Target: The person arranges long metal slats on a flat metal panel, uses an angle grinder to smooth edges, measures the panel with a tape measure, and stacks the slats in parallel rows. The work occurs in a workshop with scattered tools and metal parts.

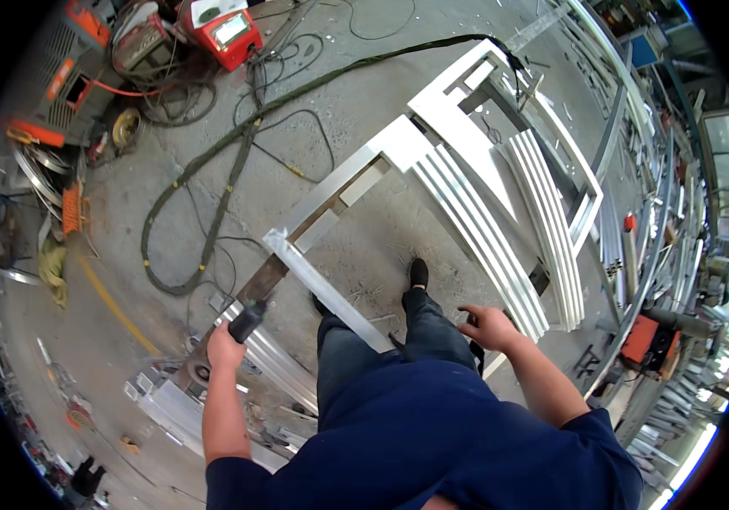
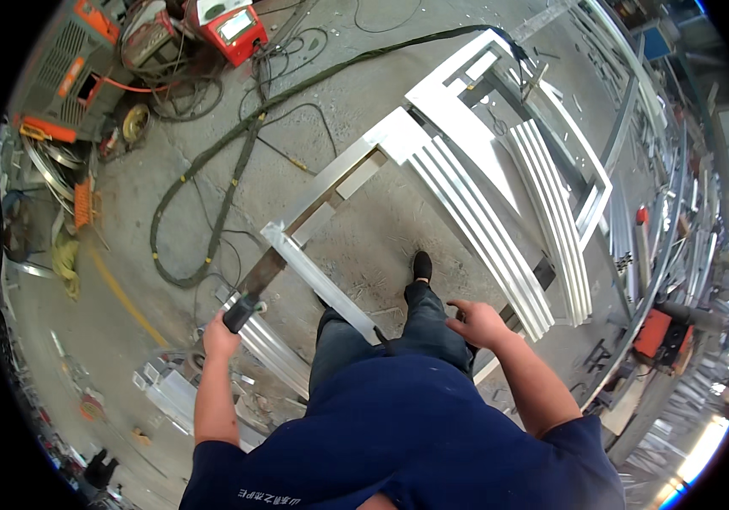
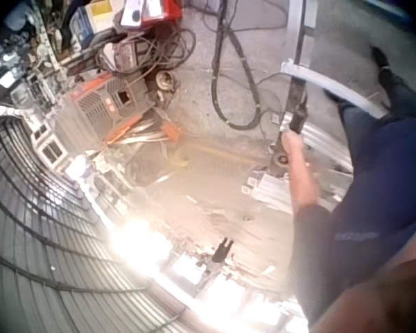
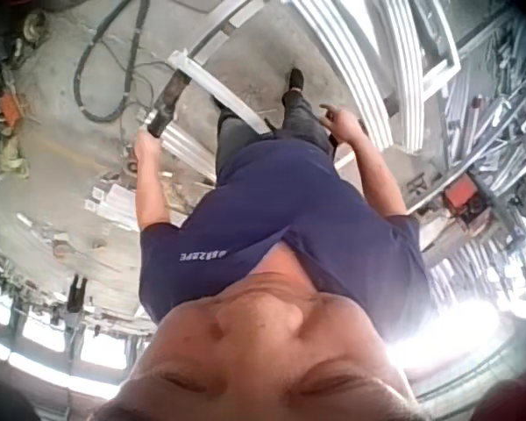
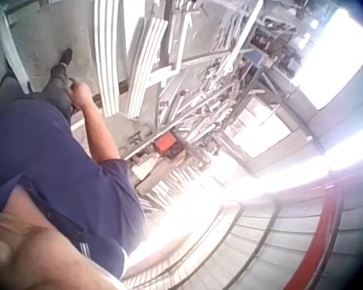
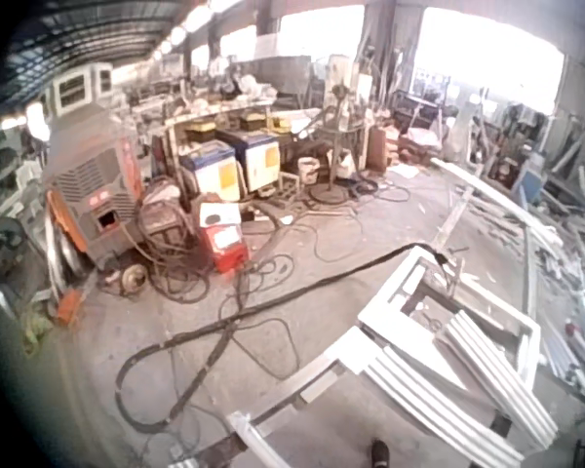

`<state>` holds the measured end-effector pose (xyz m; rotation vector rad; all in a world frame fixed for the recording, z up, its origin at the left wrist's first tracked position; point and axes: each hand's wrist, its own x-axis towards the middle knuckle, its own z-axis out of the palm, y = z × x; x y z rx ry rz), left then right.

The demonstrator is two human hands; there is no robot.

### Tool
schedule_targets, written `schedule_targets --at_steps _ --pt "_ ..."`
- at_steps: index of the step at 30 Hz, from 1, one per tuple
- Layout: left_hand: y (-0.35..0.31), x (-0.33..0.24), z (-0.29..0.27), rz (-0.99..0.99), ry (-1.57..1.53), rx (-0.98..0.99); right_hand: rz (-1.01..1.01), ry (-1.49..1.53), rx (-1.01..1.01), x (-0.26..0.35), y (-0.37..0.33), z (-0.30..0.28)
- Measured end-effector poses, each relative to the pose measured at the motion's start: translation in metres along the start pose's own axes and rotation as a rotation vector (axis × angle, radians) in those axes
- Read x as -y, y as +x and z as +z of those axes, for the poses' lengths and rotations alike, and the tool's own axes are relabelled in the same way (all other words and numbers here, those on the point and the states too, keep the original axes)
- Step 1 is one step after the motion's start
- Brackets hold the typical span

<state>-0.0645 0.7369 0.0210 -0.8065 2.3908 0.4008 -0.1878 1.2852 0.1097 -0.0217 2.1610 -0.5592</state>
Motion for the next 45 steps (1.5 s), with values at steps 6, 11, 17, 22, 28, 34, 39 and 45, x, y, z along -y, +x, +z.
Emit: schedule_targets --at_steps 6,11,17,22,28,34,39,45 --pt "-0.049 -0.156 -0.078 0.876 0.548 -0.229 -0.167 0.565 0.09 -0.015 0.073 -0.005" --pt "-0.049 -0.296 -0.088 1.418 0.748 -0.467 -0.555 0.963 0.458 0.054 0.116 0.009" --pt "-0.083 -0.365 -0.069 1.765 0.593 -0.856 -0.56 2.072 0.645 0.068 0.096 0.024" --pt "-0.128 -0.354 -0.05 1.393 -0.24 0.035 -0.536 2.293 0.089 0.009 0.052 0.004" --pt "-0.105 -0.294 -0.004 0.882 0.319 0.699 -0.616 2.419 -0.489 -0.069 -0.003 0.003" --pt "0.012 -0.202 -0.07 0.459 0.495 -0.218 -0.65 2.474 -0.57 -0.181 -0.021 0.003" --pt "-0.008 -0.177 -0.16 0.092 0.317 -0.714 -0.572 2.598 -0.393 -0.238 -0.01 -0.001" --pt "-0.069 -0.21 -0.187 0.16 0.244 -0.881 -0.498 2.451 -0.265 -0.253 -0.025 -0.046"
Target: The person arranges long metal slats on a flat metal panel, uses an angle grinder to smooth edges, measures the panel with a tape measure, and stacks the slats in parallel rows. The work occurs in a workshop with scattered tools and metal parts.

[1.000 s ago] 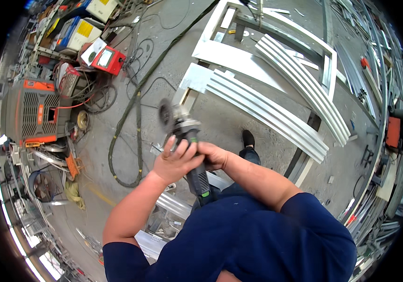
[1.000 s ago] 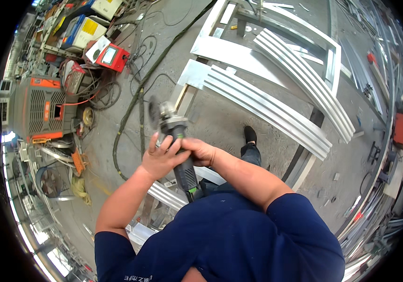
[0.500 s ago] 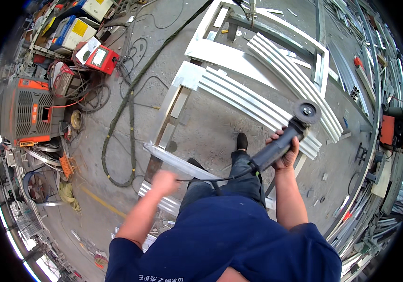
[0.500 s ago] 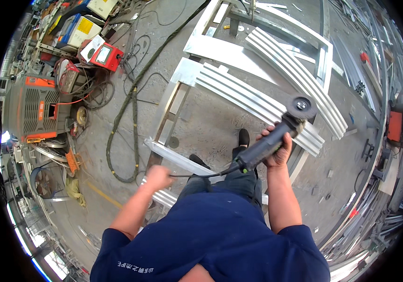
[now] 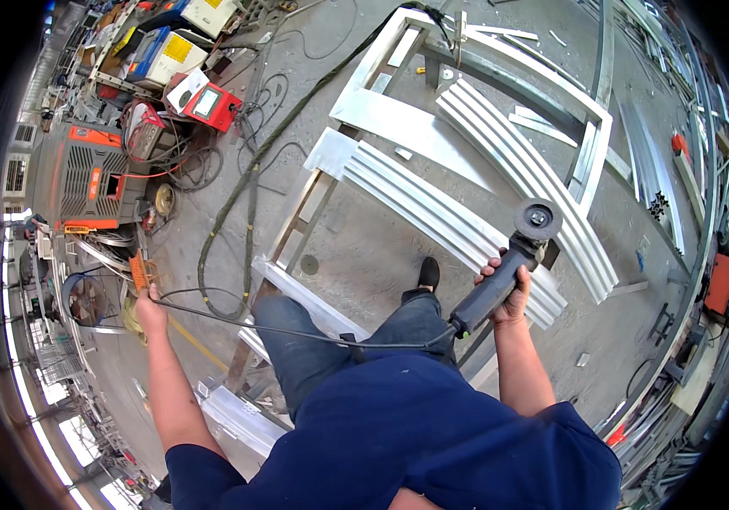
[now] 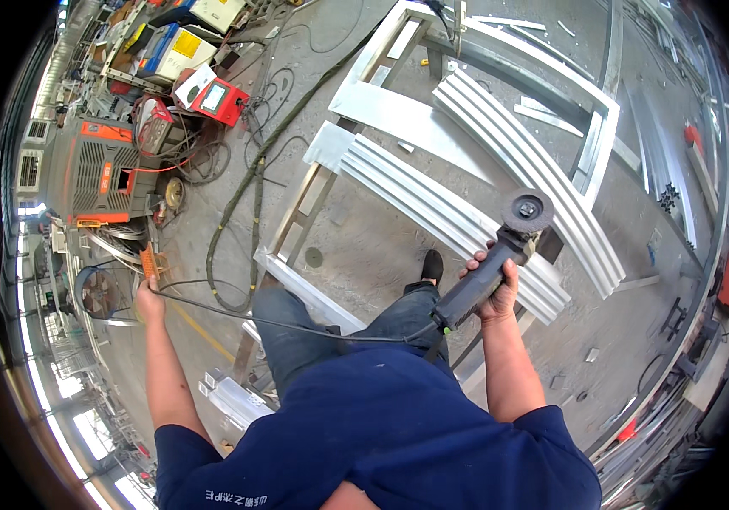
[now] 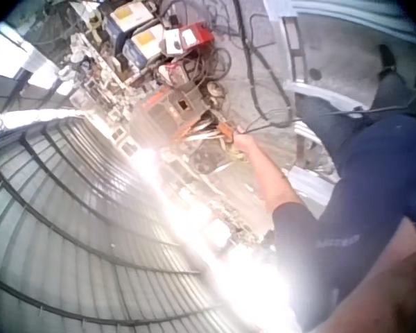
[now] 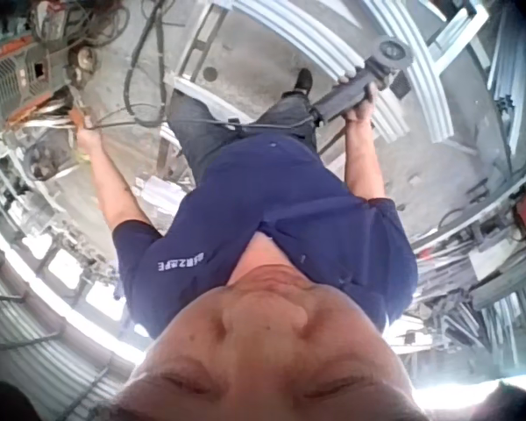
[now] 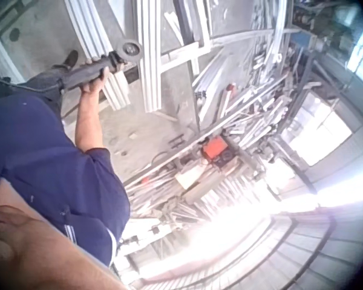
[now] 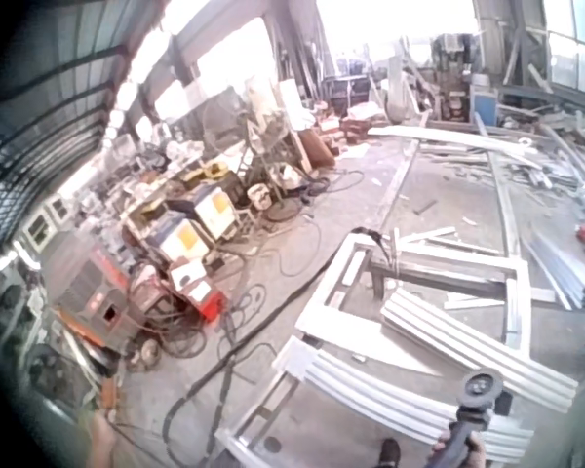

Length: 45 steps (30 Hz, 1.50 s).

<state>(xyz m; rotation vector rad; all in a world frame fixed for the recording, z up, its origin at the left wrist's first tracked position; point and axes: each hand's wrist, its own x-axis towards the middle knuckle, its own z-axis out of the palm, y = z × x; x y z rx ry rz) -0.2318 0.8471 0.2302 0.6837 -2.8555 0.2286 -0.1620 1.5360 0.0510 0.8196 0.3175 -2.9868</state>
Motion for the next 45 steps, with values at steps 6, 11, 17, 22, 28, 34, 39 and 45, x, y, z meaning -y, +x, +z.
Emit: schedule_targets --at_steps 6,11,17,22,28,34,39,45 --pt "-0.032 0.001 0.009 -0.151 -0.359 0.076 0.04 -0.15 0.101 0.03 0.005 0.038" --pt "-0.033 -0.036 0.038 -0.113 -0.375 0.029 -0.13 -0.165 0.12 0.061 0.002 0.042" --pt "0.005 -0.129 0.096 0.107 -0.335 0.14 -0.432 -0.021 0.112 0.106 -0.038 0.025" --pt "0.024 -0.249 0.191 0.517 -0.009 0.831 -0.76 0.057 -0.112 0.12 -0.108 -0.01" --pt "-0.083 -0.445 0.218 0.966 -0.208 1.065 -0.969 0.193 -0.466 0.097 -0.165 -0.036" --pt "-0.256 -0.554 0.046 1.528 -0.509 1.896 -0.954 0.341 -0.495 0.051 -0.18 -0.067" --pt "-0.343 -0.577 -0.018 2.142 0.049 1.707 -0.917 0.504 -0.564 0.044 -0.173 -0.097" --pt "-0.412 -0.575 -0.009 1.657 -0.341 1.844 -0.848 0.572 -0.472 0.06 -0.192 -0.157"
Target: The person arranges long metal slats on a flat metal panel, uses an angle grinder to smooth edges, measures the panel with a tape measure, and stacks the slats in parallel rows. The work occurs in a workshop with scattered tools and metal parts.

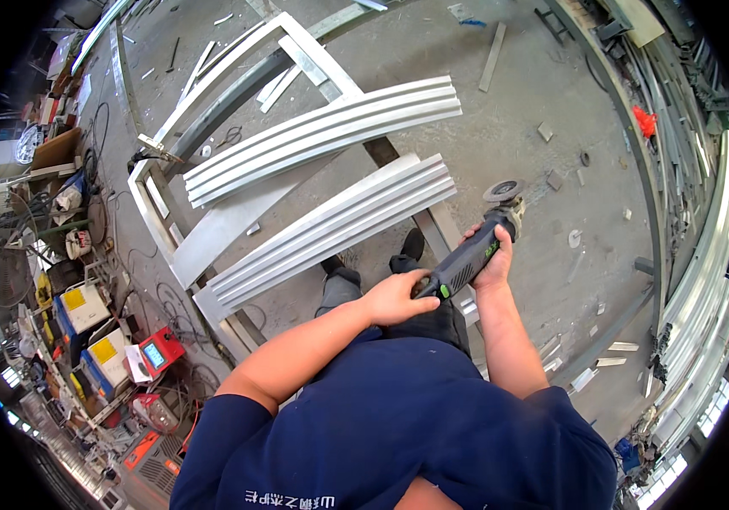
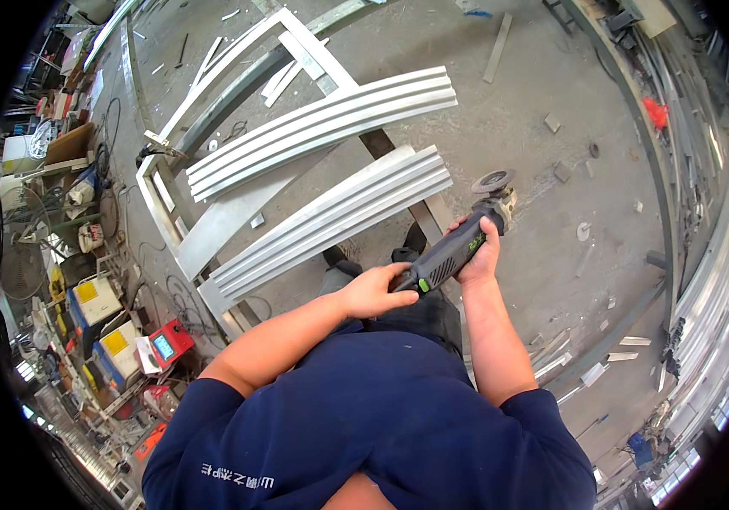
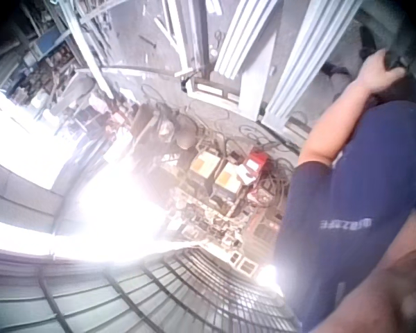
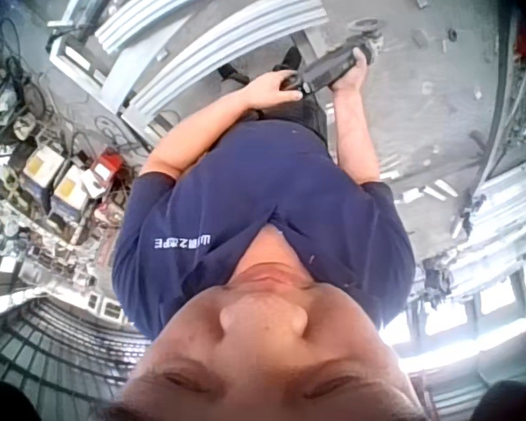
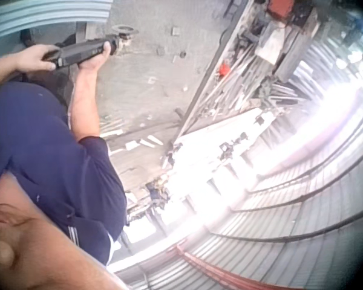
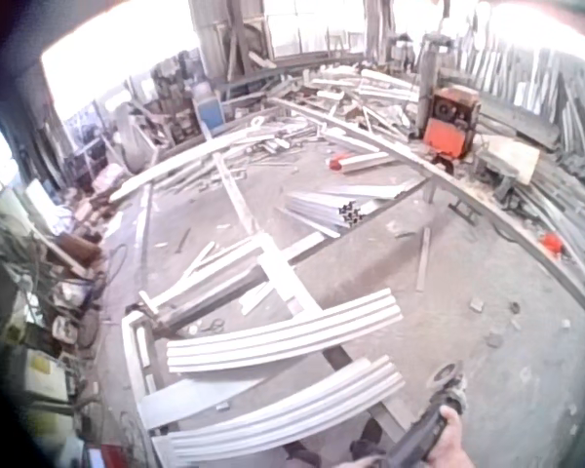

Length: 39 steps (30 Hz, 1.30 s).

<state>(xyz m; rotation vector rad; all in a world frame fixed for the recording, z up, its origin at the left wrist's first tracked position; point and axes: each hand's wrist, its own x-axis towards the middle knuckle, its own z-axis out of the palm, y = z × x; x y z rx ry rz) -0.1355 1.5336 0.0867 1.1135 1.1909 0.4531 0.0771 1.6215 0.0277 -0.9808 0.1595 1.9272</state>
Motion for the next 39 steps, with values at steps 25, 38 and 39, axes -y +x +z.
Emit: schedule_targets --at_steps 25,38,39 --pt "0.144 0.201 -0.112 -0.65 0.792 -0.296 -0.177 -0.249 -0.459 0.093 -0.012 -0.061" --pt "0.149 0.212 -0.122 -0.513 0.752 -0.334 -0.149 -0.186 -0.51 0.077 0.0 -0.059" --pt "0.15 0.214 -0.123 -0.531 0.696 -0.285 -0.142 -0.187 -0.508 0.077 0.001 -0.056"
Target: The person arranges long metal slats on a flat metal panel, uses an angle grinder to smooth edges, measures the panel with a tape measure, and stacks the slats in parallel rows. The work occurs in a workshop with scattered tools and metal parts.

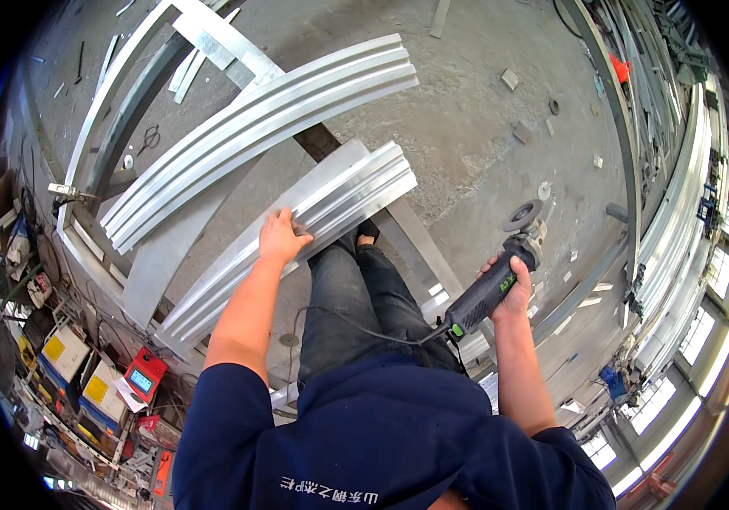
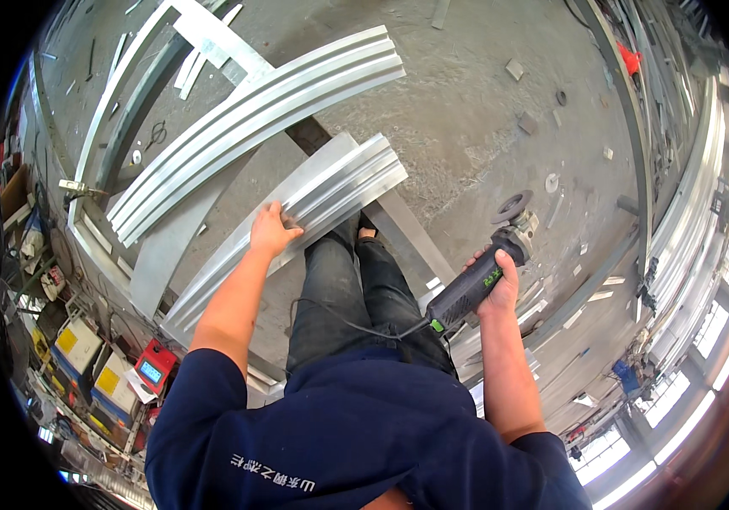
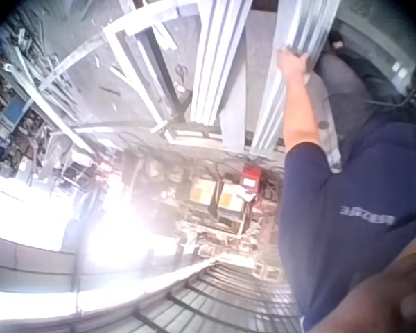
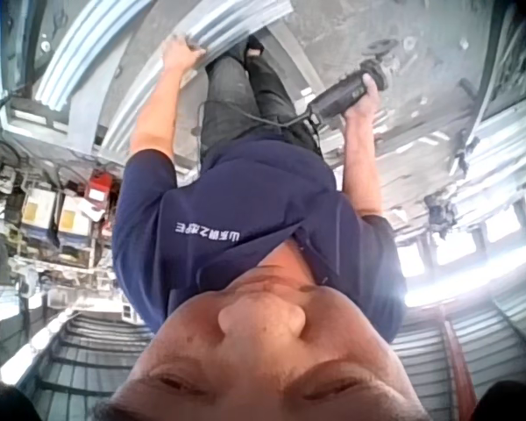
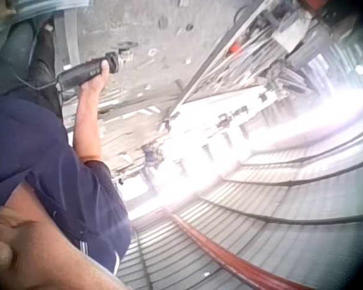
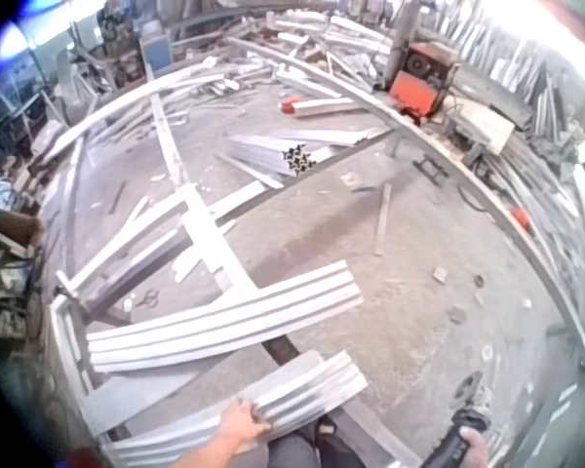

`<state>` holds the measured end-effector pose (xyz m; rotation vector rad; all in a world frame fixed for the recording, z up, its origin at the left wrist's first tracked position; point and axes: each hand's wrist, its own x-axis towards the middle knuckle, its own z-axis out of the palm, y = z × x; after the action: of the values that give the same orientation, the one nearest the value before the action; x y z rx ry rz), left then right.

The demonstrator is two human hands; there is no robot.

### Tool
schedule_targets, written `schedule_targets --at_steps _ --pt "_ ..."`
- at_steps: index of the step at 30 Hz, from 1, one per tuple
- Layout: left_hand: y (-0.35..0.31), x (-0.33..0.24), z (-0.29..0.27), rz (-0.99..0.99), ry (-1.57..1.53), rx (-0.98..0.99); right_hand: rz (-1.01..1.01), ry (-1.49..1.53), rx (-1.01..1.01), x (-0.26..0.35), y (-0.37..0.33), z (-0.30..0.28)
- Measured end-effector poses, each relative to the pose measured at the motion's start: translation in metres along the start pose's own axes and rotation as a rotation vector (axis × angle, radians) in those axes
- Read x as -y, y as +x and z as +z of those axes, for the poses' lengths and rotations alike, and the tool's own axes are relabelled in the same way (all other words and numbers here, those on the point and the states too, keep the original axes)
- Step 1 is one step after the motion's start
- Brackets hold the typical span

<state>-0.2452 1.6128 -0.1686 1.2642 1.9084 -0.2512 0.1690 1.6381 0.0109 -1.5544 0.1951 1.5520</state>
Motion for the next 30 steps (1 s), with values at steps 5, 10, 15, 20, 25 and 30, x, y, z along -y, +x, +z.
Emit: schedule_targets --at_steps 5,10,15,20,25,30 --pt "-0.013 -0.01 -0.012 0.129 0.104 0.078 -0.016 -0.021 0.015 0.004 0.001 0.003" --pt "-0.044 -0.022 -0.056 0.201 0.216 -0.04 -0.042 -0.054 0.043 0.015 0.004 0.004" --pt "-0.037 0.006 -0.057 0.248 0.22 -0.152 -0.073 -0.278 0.086 0.056 0.018 0.013" --pt "-0.034 0.021 -0.031 0.23 0.23 -0.197 -0.24 -0.691 0.086 0.098 0.014 0.053" --pt "-0.031 -0.003 -0.019 0.262 0.175 -0.356 -0.308 -1.162 0.134 0.101 0.024 0.083" --pt "-0.019 -0.051 -0.032 0.008 0.047 -0.113 -0.425 -1.539 0.153 0.055 0.042 0.117"
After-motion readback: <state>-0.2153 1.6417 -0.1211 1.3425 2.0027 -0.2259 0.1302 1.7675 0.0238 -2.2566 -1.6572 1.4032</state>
